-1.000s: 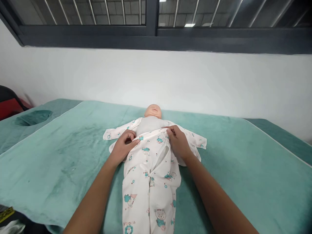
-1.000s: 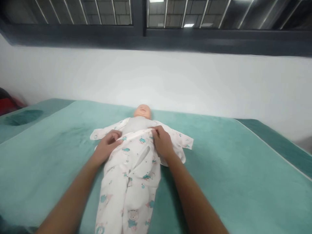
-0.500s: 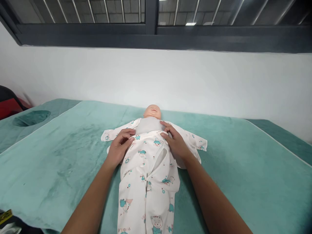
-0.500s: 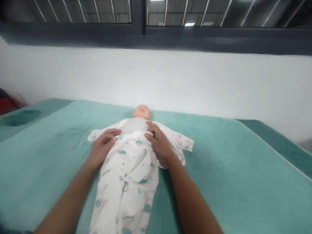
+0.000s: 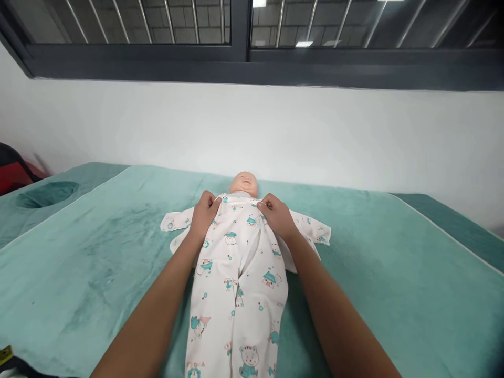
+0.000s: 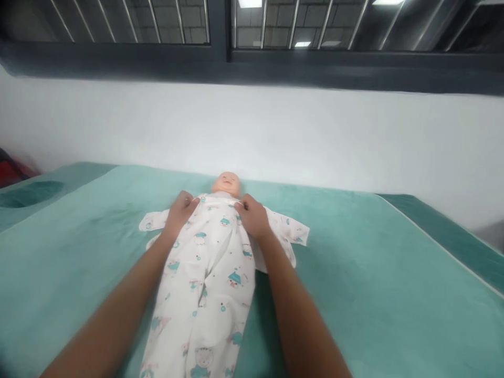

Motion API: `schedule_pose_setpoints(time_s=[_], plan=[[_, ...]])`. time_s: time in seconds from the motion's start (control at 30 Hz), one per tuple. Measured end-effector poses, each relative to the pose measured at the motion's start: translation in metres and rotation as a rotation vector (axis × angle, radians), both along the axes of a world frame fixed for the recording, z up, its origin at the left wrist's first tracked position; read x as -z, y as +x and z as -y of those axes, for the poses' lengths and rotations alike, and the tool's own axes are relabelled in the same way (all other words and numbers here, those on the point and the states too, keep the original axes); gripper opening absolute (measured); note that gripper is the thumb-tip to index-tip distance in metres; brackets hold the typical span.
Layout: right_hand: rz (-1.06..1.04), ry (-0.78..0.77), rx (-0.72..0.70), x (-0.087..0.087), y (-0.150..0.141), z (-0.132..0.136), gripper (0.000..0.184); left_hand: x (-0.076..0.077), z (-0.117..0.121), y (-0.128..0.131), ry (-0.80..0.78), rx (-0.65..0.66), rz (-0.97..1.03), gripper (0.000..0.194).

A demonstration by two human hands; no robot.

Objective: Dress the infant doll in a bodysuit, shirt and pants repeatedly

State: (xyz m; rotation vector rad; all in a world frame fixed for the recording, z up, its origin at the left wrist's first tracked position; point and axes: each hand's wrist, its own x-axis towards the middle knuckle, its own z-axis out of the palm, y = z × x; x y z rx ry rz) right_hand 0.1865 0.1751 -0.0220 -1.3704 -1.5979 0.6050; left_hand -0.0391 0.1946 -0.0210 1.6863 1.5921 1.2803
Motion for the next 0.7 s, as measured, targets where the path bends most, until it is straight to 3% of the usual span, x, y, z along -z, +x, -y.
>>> schedule_pose_setpoints(time_s=[0.17,0.3,0.47,0.57,0.7], plan=[[-0.256,0.026,0.057,0.019,-0.008,-0.006,0.014,0.018,-0.001,-0.002,-0.010,-0.002,0.030,0.018],[-0.302,0.000,0.100,0.020,-0.007,-0.002,0.018,0.024,0.005,-0.009,-0.031,0.031,0.057,0.016],[-0.065,-0.013,0.099,0.008,0.003,0.011,0.017,0.015,0.013,-0.015,-0.106,0.086,-0.060,0.014],[0.011,-0.169,0.036,0.001,0.015,0.018,0.026,0.008,0.021,-0.017,-0.163,0.127,-0.105,0.014],[-0.065,-0.375,-0.126,-0.003,0.027,0.023,0.031,0.000,0.029,-0.020,-0.261,0.176,-0.040,0.008]])
